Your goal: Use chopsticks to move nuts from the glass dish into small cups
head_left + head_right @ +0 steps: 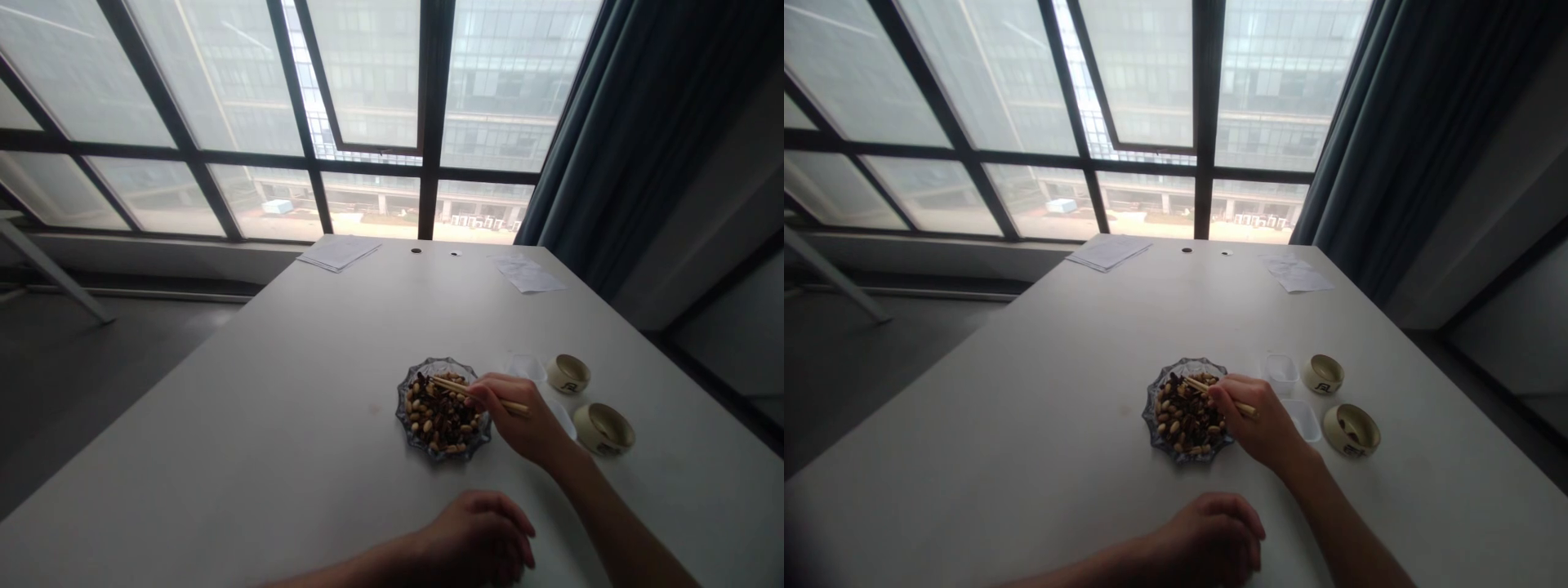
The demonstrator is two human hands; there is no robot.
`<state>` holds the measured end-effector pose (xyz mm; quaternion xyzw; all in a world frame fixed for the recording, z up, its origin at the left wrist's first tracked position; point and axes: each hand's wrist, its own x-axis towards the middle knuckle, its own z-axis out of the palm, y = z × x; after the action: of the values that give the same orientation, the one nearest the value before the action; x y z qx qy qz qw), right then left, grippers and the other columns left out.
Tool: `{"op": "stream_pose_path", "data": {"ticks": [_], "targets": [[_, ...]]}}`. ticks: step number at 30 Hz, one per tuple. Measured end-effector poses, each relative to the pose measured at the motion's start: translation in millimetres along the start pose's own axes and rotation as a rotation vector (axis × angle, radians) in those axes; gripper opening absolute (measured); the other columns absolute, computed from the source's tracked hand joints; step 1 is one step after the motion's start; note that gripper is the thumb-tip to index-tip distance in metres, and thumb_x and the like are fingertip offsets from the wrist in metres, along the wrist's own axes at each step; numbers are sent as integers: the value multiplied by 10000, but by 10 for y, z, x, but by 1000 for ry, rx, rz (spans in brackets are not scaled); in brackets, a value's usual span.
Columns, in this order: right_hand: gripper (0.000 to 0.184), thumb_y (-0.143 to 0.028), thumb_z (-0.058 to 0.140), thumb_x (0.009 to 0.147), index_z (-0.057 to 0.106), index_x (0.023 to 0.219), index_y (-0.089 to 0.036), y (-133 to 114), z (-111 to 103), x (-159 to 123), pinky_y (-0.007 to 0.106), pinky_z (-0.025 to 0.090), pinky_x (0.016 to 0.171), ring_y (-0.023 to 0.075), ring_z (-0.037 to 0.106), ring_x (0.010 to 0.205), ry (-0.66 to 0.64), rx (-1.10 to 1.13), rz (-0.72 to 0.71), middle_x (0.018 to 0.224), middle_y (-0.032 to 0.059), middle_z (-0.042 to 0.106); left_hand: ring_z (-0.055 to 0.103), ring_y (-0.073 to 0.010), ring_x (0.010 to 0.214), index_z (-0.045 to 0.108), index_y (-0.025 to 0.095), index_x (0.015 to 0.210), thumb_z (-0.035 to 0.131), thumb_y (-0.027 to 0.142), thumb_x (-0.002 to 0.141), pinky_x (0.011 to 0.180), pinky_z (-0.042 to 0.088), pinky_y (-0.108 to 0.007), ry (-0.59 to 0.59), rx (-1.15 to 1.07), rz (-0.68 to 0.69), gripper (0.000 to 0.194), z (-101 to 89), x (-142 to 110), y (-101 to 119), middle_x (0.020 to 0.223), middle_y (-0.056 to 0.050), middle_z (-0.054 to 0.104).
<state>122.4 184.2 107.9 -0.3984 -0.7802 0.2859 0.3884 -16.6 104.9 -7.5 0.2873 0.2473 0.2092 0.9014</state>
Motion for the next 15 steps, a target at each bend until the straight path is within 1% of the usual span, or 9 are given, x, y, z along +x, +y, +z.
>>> {"op": "stream_pose_path", "data": {"ticks": [5,11,15], "targets": [[373,-348,496,1073,719,835,-167,4,6,-2,297,445,687,170,641,720,17,13,-14,792,48,691,559,-129,516,706,150,857,744,265,599,517,372,-248,-3,8,4,285,2,-10,-2,718,-40,707],[382,-349,505,1067,699,788,-174,-15,13,2,296,465,712,173,642,754,-30,-8,-54,833,60,700,556,-129,516,703,152,845,739,251,597,521,371,-247,-2,4,5,269,0,-9,-5,704,-37,702],[375,-339,500,1070,717,816,-169,-5,40,-8,289,468,688,164,643,728,-4,3,-38,816,54,702,562,-133,523,707,151,852,737,246,592,520,373,-249,-1,9,2,279,-7,-5,-4,712,-41,704]]}}
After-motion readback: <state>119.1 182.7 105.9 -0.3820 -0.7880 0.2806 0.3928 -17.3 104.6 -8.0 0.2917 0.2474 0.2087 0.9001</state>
